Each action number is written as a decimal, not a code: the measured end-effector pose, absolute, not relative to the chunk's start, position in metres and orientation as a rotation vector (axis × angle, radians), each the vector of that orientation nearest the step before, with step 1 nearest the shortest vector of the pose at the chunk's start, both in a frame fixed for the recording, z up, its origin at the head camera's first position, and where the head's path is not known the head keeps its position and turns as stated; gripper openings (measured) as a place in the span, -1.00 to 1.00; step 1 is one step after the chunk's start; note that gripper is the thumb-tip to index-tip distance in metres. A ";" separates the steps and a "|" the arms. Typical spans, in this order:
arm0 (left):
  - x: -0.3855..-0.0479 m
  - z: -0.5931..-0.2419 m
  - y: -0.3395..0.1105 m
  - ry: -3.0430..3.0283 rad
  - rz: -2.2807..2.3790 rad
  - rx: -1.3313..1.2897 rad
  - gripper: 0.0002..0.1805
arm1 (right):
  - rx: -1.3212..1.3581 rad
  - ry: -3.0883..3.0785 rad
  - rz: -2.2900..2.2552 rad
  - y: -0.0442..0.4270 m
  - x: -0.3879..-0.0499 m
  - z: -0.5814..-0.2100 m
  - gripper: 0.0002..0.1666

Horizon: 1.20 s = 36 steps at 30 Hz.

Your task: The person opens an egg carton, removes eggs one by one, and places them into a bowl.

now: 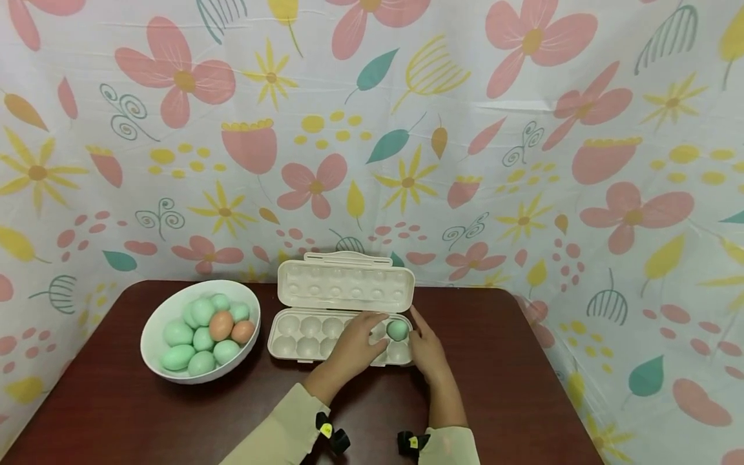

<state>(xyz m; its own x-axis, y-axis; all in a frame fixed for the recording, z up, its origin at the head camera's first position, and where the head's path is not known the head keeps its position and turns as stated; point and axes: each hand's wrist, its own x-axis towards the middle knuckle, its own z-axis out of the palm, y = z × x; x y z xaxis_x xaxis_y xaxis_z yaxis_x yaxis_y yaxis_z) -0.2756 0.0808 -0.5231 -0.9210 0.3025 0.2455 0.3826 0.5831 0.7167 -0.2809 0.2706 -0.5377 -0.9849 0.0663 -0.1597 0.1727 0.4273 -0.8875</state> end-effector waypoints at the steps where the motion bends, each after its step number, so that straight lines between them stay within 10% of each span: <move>1: -0.276 -0.523 0.083 -2.702 -1.274 -0.584 -0.43 | 0.213 2.555 -1.616 0.269 -0.279 -0.533 -0.33; 36: -0.291 -0.540 0.122 -2.698 -0.981 -0.599 -0.62 | 0.226 2.547 -1.620 0.272 -0.283 -0.539 -0.34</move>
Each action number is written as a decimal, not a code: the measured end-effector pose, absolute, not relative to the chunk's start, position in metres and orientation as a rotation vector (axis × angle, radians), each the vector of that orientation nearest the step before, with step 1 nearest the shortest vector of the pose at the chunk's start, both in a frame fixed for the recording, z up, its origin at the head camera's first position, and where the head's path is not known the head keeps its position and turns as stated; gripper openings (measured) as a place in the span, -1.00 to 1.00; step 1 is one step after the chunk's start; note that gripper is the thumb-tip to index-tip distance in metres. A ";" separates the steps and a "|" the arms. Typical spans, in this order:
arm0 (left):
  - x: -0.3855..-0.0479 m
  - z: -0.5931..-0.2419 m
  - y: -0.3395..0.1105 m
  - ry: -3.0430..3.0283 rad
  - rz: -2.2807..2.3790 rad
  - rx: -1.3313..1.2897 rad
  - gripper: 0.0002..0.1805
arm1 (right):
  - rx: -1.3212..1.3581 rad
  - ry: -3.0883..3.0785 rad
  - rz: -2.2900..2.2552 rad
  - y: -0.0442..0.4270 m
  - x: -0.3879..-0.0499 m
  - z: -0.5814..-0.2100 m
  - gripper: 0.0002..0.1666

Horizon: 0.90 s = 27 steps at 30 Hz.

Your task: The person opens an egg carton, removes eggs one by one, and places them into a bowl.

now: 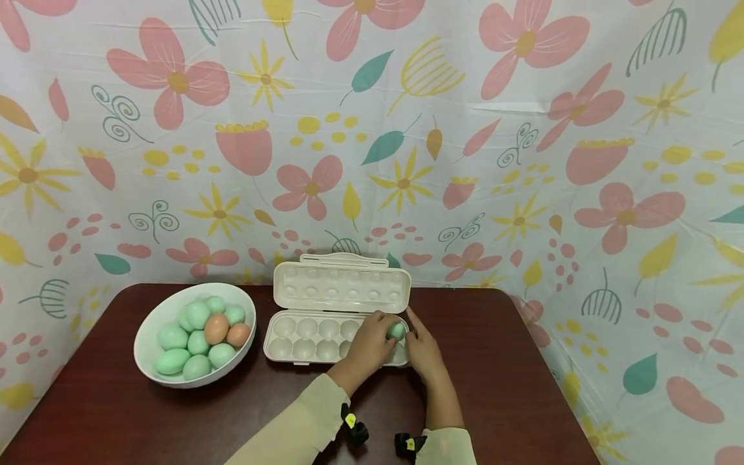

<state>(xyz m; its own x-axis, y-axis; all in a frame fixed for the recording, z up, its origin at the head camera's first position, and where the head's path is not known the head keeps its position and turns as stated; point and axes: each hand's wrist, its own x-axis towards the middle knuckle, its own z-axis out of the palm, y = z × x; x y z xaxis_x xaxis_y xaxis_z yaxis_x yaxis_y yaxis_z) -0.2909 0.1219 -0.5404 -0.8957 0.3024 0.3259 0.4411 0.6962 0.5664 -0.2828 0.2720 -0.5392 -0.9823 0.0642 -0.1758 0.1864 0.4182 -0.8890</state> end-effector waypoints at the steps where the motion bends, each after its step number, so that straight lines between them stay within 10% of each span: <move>1: -0.291 -0.541 0.122 -2.692 -0.979 -0.598 -0.62 | 0.224 2.549 -1.618 0.272 -0.283 -0.539 -0.34; 27: -0.290 -0.542 0.120 -2.649 -0.979 -0.550 -0.66 | 0.202 2.512 -1.593 0.256 -0.264 -0.496 -0.33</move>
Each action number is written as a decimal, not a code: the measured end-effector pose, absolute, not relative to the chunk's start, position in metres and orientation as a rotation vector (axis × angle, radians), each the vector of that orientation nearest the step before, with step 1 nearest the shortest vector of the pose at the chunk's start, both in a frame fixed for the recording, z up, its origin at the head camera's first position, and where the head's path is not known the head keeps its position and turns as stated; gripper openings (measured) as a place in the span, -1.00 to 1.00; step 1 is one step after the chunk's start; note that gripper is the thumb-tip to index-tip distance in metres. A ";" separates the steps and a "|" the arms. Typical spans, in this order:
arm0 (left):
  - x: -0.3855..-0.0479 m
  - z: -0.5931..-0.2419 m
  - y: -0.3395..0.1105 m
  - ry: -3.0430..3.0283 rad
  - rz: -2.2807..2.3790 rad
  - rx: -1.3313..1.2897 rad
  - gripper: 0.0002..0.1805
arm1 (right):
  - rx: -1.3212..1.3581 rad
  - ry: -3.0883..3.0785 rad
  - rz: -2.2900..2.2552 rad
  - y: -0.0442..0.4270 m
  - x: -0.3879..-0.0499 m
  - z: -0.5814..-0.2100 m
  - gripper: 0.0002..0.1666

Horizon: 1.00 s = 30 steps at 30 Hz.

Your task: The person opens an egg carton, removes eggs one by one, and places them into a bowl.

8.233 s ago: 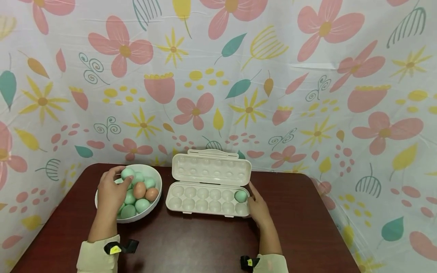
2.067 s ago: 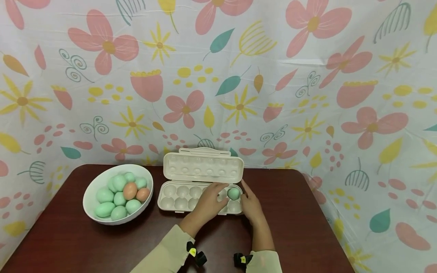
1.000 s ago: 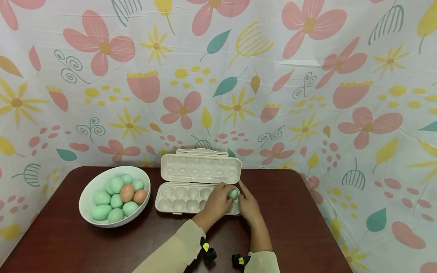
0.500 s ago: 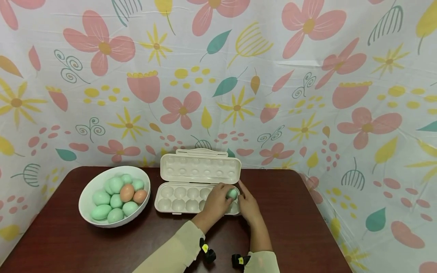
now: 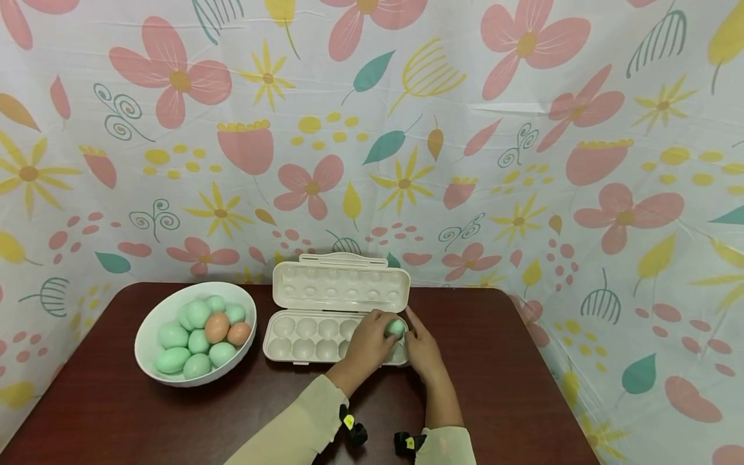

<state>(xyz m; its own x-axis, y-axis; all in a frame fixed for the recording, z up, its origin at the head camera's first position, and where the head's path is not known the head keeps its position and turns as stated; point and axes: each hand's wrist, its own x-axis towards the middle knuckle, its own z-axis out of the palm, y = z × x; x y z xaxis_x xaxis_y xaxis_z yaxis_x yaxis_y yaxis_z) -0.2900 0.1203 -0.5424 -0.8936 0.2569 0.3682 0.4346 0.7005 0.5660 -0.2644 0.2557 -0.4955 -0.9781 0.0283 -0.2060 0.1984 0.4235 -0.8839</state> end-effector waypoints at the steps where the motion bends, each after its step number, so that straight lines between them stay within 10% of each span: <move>1: -0.290 -0.543 0.120 -2.649 -0.978 -0.542 -0.66 | 0.199 2.514 -1.592 0.255 -0.263 -0.494 -0.33; 30: -0.264 -0.531 0.086 -2.480 -1.271 -0.424 -0.56 | 0.185 2.589 -1.611 0.270 -0.281 -0.538 -0.32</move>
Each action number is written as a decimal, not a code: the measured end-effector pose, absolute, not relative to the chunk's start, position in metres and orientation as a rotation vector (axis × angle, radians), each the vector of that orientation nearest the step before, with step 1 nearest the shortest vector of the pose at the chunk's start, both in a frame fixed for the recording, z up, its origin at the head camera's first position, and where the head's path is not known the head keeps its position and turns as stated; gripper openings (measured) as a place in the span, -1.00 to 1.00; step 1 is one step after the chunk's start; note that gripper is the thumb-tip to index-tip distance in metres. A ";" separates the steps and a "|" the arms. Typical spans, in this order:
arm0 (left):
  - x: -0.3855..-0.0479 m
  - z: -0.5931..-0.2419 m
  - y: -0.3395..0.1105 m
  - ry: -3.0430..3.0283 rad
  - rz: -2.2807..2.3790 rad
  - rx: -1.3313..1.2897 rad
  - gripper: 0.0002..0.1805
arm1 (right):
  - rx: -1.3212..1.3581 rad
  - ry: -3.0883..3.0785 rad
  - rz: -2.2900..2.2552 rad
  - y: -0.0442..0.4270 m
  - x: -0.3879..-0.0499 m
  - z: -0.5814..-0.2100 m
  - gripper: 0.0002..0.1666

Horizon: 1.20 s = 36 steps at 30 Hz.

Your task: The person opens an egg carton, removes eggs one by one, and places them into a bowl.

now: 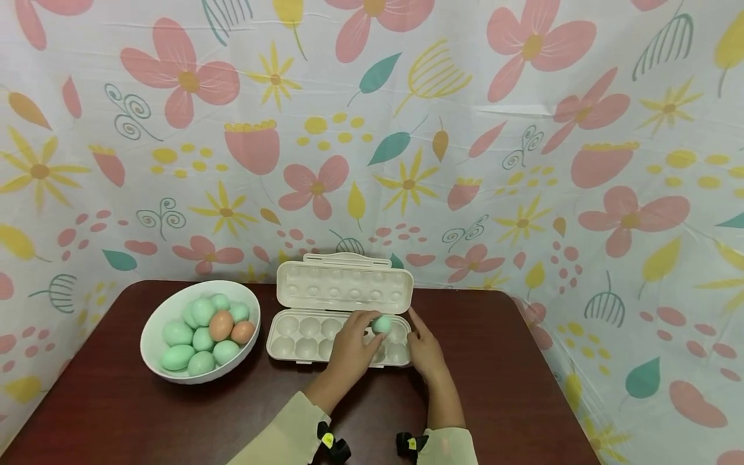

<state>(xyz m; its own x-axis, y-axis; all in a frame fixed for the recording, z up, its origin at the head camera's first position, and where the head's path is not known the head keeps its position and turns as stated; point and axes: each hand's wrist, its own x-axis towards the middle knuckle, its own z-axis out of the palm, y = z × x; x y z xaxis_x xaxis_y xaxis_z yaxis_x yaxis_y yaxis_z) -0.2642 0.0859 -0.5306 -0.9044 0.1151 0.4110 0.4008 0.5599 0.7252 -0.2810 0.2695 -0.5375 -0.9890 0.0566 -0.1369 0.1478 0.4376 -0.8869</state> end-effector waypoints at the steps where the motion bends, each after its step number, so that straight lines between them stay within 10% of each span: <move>1: -0.262 -0.529 0.084 -2.472 -1.275 -0.419 -0.56 | 0.188 2.591 -1.610 0.269 -0.281 -0.538 -0.32; 36: -0.219 -0.461 -0.077 -2.357 -1.322 -0.056 -0.54 | 0.201 2.626 -1.539 0.266 -0.281 -0.537 -0.30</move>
<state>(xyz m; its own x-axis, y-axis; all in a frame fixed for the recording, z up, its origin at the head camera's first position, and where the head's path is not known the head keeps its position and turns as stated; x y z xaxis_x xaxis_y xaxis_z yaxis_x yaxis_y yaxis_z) -0.2186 -0.0766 -0.4611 -0.9046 -0.1730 0.3897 0.2422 0.5436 0.8036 -0.2808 0.2663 -0.5367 -0.9871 0.0672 -0.1450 0.1594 0.4830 -0.8610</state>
